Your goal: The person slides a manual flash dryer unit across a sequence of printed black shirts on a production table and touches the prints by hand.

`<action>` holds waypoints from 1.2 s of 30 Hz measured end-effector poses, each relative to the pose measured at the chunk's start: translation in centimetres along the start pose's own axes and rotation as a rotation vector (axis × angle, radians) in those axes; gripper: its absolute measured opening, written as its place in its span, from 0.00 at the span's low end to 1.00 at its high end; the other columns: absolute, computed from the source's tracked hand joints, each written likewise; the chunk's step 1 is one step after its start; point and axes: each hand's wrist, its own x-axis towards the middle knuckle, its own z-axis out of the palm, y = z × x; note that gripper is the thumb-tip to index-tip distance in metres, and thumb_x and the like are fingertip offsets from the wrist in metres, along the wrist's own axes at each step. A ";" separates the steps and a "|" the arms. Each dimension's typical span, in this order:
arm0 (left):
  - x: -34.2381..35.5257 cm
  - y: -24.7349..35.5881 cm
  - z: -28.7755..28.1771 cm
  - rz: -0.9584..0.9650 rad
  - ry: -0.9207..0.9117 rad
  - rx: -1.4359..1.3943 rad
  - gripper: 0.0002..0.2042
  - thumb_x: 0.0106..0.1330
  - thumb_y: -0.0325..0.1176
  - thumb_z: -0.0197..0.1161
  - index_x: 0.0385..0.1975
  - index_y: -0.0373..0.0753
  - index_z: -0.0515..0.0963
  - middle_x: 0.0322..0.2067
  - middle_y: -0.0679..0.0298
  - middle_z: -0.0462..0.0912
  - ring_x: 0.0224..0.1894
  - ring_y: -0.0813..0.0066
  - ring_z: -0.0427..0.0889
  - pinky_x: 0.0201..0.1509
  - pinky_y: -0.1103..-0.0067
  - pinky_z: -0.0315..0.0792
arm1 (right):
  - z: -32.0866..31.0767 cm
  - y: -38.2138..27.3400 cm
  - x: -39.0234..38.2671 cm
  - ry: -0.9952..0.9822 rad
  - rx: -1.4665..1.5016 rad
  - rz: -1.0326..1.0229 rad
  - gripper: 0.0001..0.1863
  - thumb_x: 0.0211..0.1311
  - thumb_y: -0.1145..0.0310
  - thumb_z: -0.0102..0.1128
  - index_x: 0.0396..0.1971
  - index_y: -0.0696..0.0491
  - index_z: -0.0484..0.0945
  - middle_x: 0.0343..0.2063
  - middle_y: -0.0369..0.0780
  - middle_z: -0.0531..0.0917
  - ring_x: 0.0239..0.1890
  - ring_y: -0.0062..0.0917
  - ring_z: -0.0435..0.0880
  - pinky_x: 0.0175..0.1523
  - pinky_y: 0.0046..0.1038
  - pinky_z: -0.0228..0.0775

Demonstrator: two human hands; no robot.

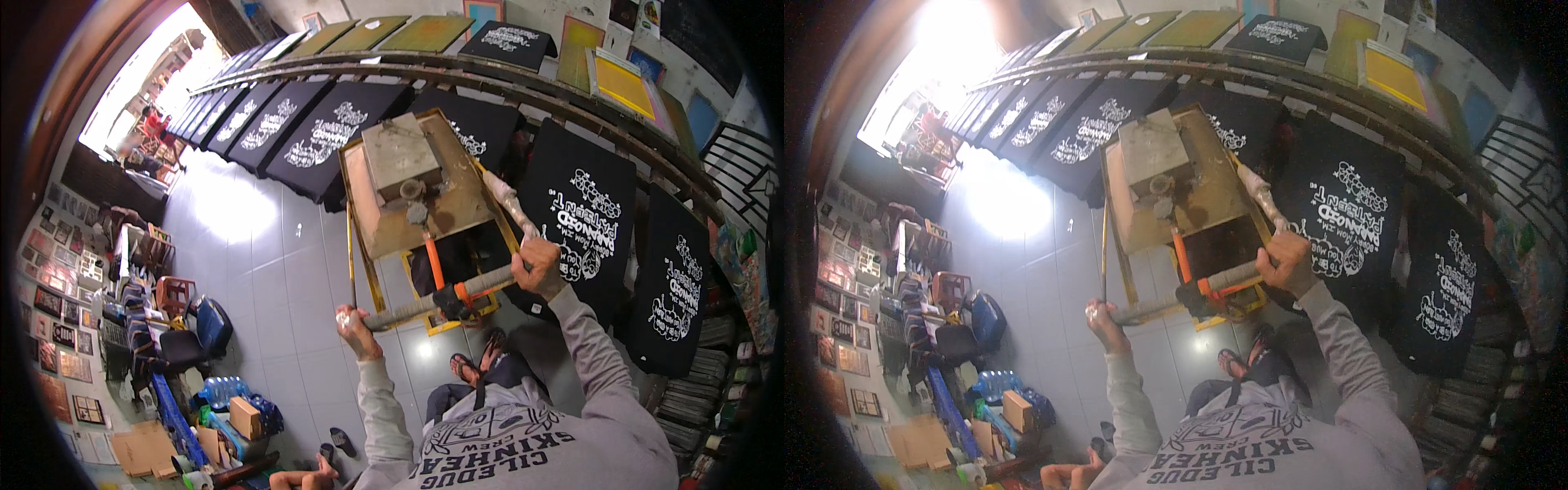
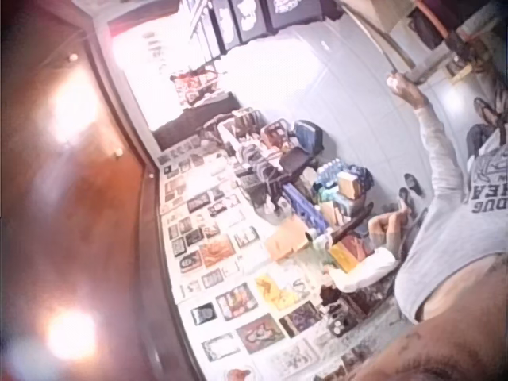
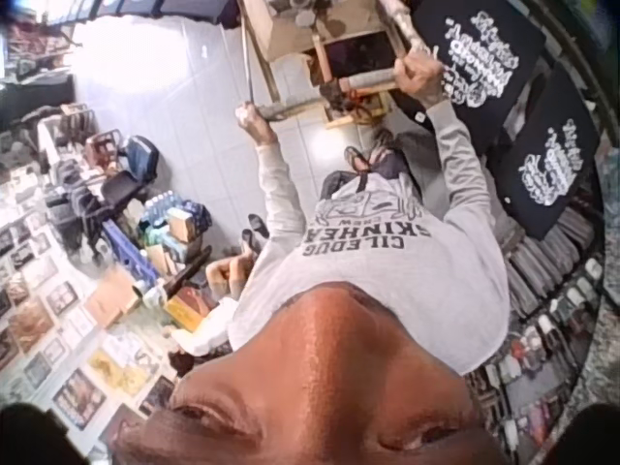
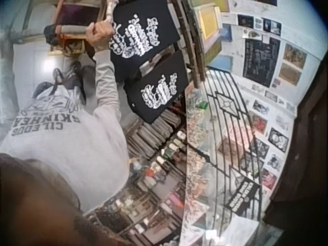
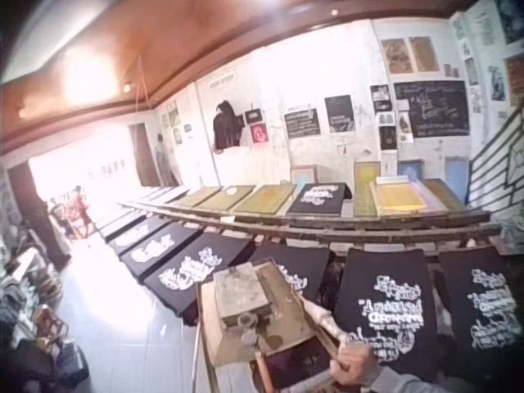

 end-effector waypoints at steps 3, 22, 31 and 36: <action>0.3 -0.4 1.5 0.010 0.013 0.028 0.07 0.61 0.19 0.51 0.33 0.42 0.67 0.31 0.69 0.68 0.32 0.78 0.73 0.43 0.79 0.69 | -0.1 1.5 0.7 0.015 -0.021 0.021 0.15 0.53 0.72 0.65 0.13 0.54 0.68 0.15 0.43 0.70 0.19 0.40 0.73 0.25 0.40 0.63; 2.7 -3.3 0.0 0.060 0.226 -0.170 0.04 0.69 0.30 0.57 0.31 0.40 0.71 0.52 0.67 0.72 0.34 0.75 0.76 0.37 0.77 0.74 | 0.7 2.7 1.9 0.003 0.187 -0.019 0.15 0.55 0.69 0.66 0.14 0.52 0.70 0.16 0.39 0.70 0.19 0.34 0.73 0.28 0.36 0.66; 2.3 -2.5 1.1 0.081 0.267 -0.138 0.10 0.69 0.36 0.60 0.45 0.41 0.72 0.32 0.66 0.75 0.28 0.78 0.76 0.31 0.80 0.75 | 1.1 3.8 2.5 0.031 0.276 -0.114 0.20 0.56 0.66 0.67 0.12 0.51 0.65 0.14 0.38 0.66 0.16 0.32 0.69 0.25 0.34 0.62; 2.0 -1.9 2.1 0.044 0.282 -0.142 0.11 0.67 0.34 0.60 0.47 0.42 0.72 0.28 0.66 0.74 0.27 0.78 0.75 0.30 0.80 0.74 | 1.3 4.4 2.5 0.044 0.279 -0.117 0.20 0.56 0.67 0.68 0.12 0.51 0.66 0.15 0.38 0.66 0.17 0.32 0.70 0.25 0.35 0.63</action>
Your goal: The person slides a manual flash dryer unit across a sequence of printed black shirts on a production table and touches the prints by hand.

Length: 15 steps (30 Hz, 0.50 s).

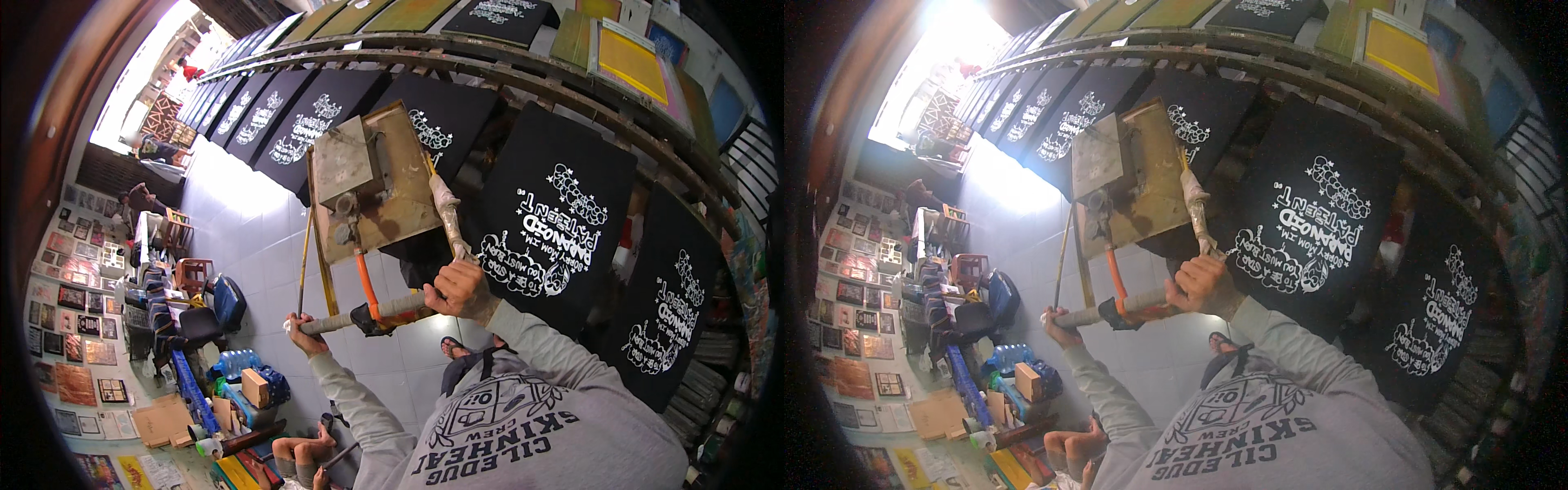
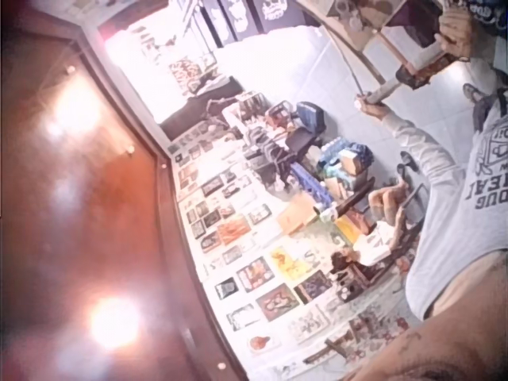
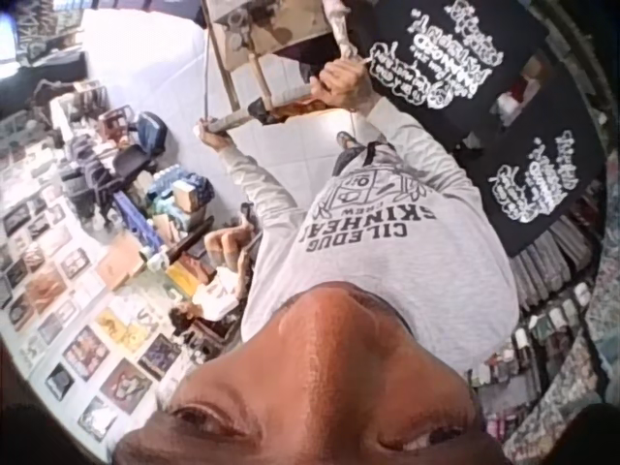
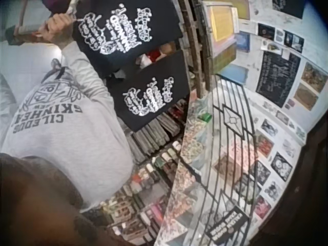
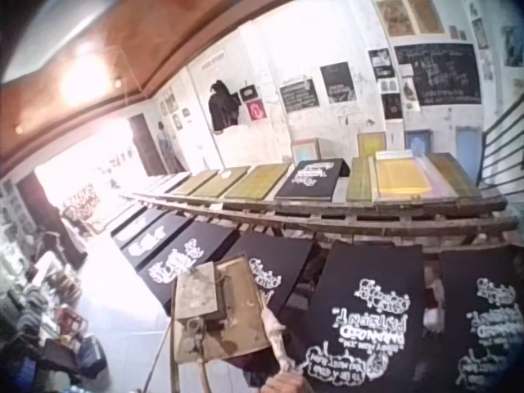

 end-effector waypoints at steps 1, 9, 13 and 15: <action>-0.2 0.1 0.1 -0.020 -0.022 0.009 0.12 0.67 0.34 0.59 0.47 0.42 0.72 0.28 0.66 0.74 0.27 0.78 0.75 0.31 0.80 0.75 | 0.0 0.0 -0.1 -0.007 0.005 0.009 0.20 0.56 0.67 0.68 0.12 0.51 0.66 0.15 0.38 0.66 0.17 0.33 0.70 0.25 0.35 0.64; -0.5 -0.4 0.3 0.002 -0.031 0.014 0.07 0.68 0.32 0.59 0.42 0.41 0.72 0.31 0.64 0.75 0.29 0.76 0.76 0.33 0.78 0.75 | -0.3 1.1 -0.2 0.005 -0.003 -0.011 0.20 0.54 0.66 0.68 0.12 0.51 0.66 0.14 0.38 0.65 0.16 0.32 0.69 0.24 0.34 0.62; -1.7 -0.9 -0.1 0.018 -0.006 0.008 0.05 0.71 0.34 0.58 0.39 0.40 0.72 0.35 0.64 0.75 0.30 0.75 0.76 0.34 0.77 0.75 | -0.6 1.8 0.0 0.066 -0.034 -0.038 0.20 0.50 0.67 0.67 0.10 0.50 0.64 0.13 0.37 0.63 0.14 0.31 0.66 0.22 0.34 0.60; -2.6 -0.9 0.2 0.061 -0.024 0.008 0.05 0.72 0.33 0.57 0.40 0.40 0.72 0.34 0.63 0.75 0.30 0.75 0.76 0.35 0.76 0.75 | -1.1 2.7 0.2 0.051 -0.017 -0.042 0.19 0.48 0.68 0.67 0.10 0.50 0.64 0.13 0.37 0.64 0.15 0.30 0.67 0.22 0.34 0.61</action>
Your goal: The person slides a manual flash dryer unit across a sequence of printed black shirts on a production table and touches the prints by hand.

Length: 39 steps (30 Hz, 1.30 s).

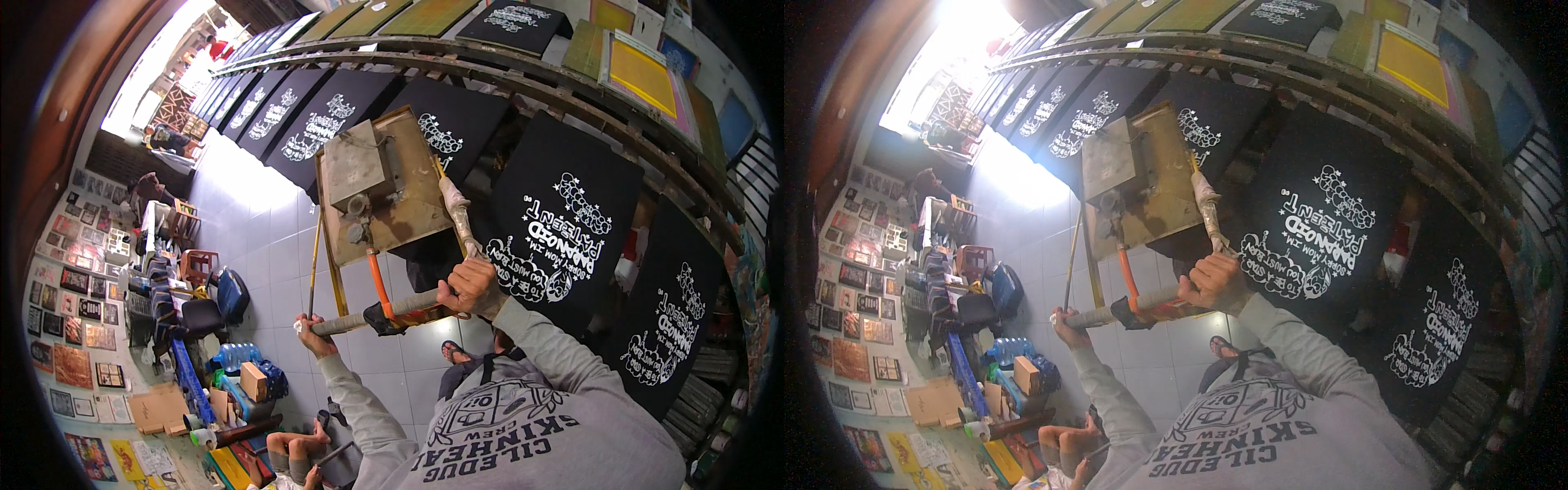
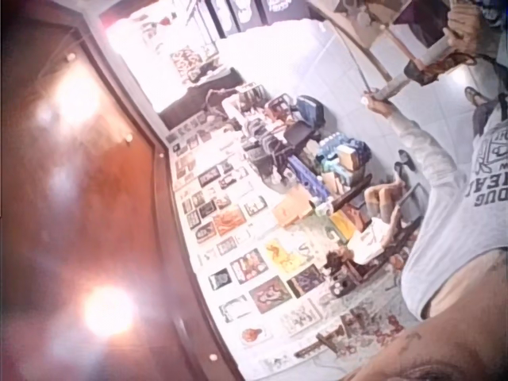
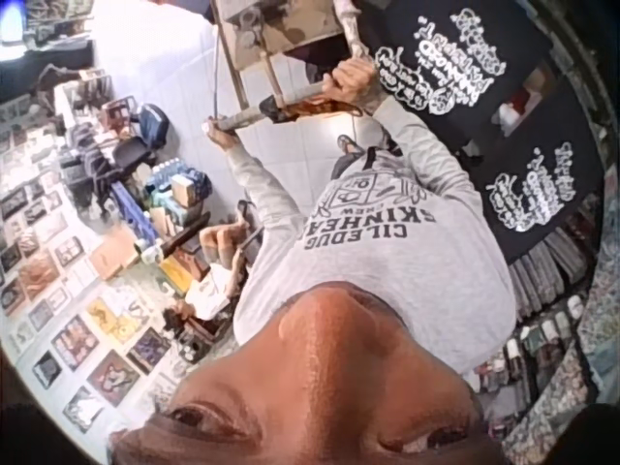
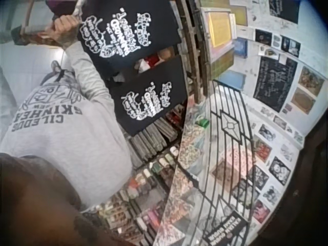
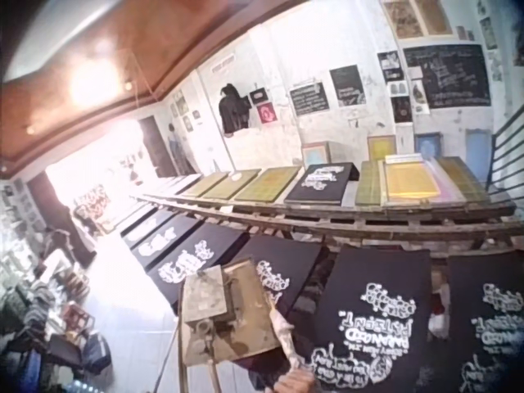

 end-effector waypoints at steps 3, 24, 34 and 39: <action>-1.6 0.1 0.7 -0.040 0.002 -0.035 0.07 0.70 0.30 0.55 0.45 0.39 0.72 0.30 0.62 0.74 0.29 0.74 0.75 0.36 0.77 0.75 | -1.0 1.1 0.1 -0.038 0.004 -0.009 0.17 0.48 0.68 0.68 0.11 0.50 0.66 0.14 0.36 0.66 0.17 0.29 0.71 0.24 0.34 0.66; -10.3 1.3 0.3 -0.036 0.027 -0.030 0.07 0.69 0.35 0.60 0.42 0.47 0.70 0.26 0.68 0.70 0.29 0.78 0.72 0.34 0.79 0.71 | -2.9 5.2 1.3 -0.092 0.163 -0.023 0.18 0.48 0.66 0.68 0.10 0.50 0.66 0.14 0.35 0.64 0.17 0.29 0.68 0.24 0.32 0.62; -11.2 1.4 1.4 -0.088 0.199 0.010 0.06 0.67 0.33 0.58 0.36 0.47 0.66 0.22 0.70 0.65 0.21 0.80 0.63 0.27 0.81 0.64 | -3.4 5.6 1.4 -0.144 0.242 0.045 0.15 0.49 0.68 0.67 0.12 0.50 0.68 0.15 0.34 0.64 0.17 0.27 0.66 0.24 0.30 0.61; -11.4 1.6 0.3 -0.101 0.129 0.063 0.09 0.71 0.44 0.59 0.38 0.49 0.67 0.24 0.71 0.68 0.23 0.79 0.68 0.30 0.78 0.71 | -3.6 5.7 1.6 -0.151 0.250 0.072 0.16 0.52 0.68 0.65 0.12 0.50 0.68 0.15 0.34 0.65 0.17 0.27 0.66 0.24 0.29 0.61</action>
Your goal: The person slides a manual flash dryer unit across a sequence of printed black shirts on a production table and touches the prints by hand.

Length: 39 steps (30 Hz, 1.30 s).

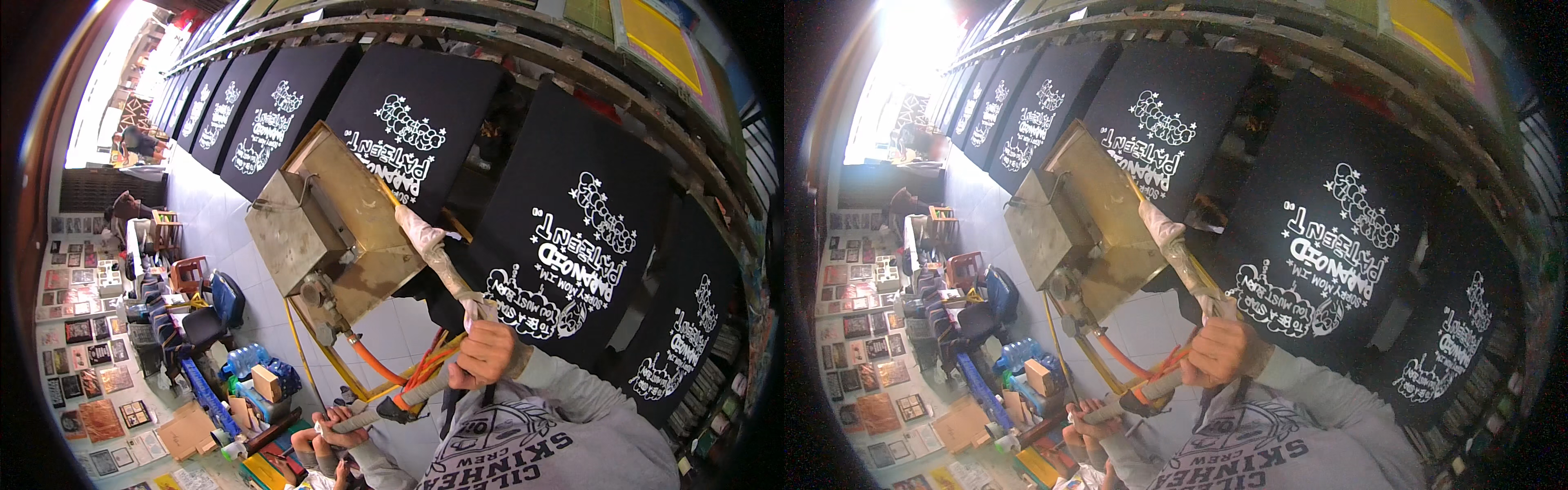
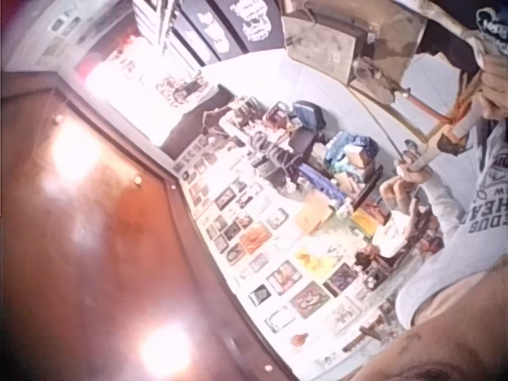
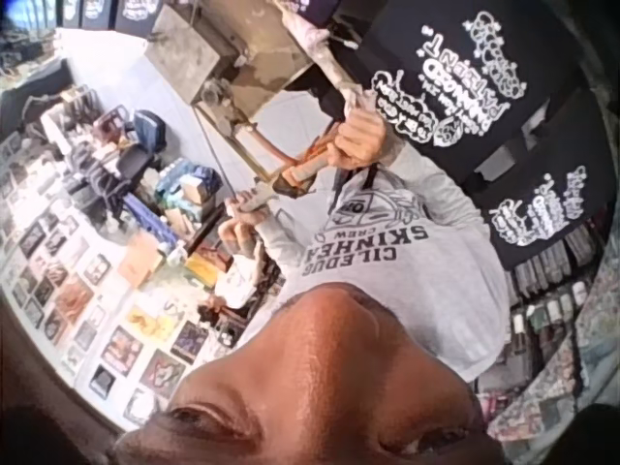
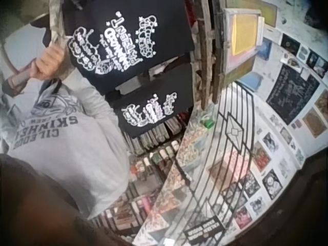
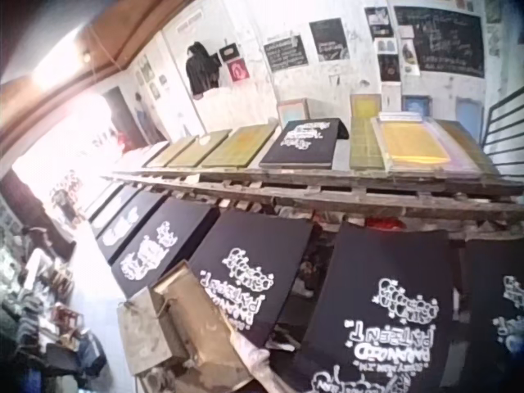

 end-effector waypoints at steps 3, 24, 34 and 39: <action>-0.1 -0.2 -0.2 0.005 -0.075 0.016 0.11 0.71 0.47 0.61 0.40 0.51 0.69 0.24 0.72 0.70 0.26 0.77 0.72 0.32 0.77 0.77 | -0.3 0.5 0.4 0.005 0.008 -0.018 0.16 0.50 0.68 0.64 0.10 0.51 0.67 0.15 0.34 0.65 0.15 0.27 0.65 0.21 0.28 0.59; 2.4 0.7 -6.4 0.279 0.038 0.276 0.14 0.76 0.45 0.51 0.46 0.40 0.73 0.34 0.61 0.80 0.33 0.62 0.79 0.40 0.66 0.77 | -1.7 1.2 0.8 -0.059 0.021 0.123 0.17 0.54 0.65 0.66 0.11 0.49 0.70 0.16 0.33 0.73 0.19 0.21 0.68 0.30 0.22 0.67; 4.8 1.0 1.9 -0.053 -0.279 0.160 0.06 0.72 0.38 0.54 0.42 0.44 0.70 0.30 0.64 0.77 0.27 0.75 0.76 0.34 0.75 0.75 | -1.7 2.3 1.6 -0.044 -0.010 0.141 0.17 0.54 0.64 0.68 0.11 0.49 0.71 0.15 0.33 0.74 0.18 0.19 0.68 0.30 0.20 0.63; 2.6 0.0 9.5 0.070 0.296 0.186 0.03 0.65 0.32 0.54 0.35 0.44 0.69 0.21 0.68 0.68 0.19 0.78 0.67 0.25 0.80 0.69 | -2.0 2.3 2.1 -0.060 -0.018 0.180 0.17 0.54 0.63 0.69 0.11 0.49 0.72 0.16 0.33 0.73 0.18 0.19 0.68 0.31 0.21 0.63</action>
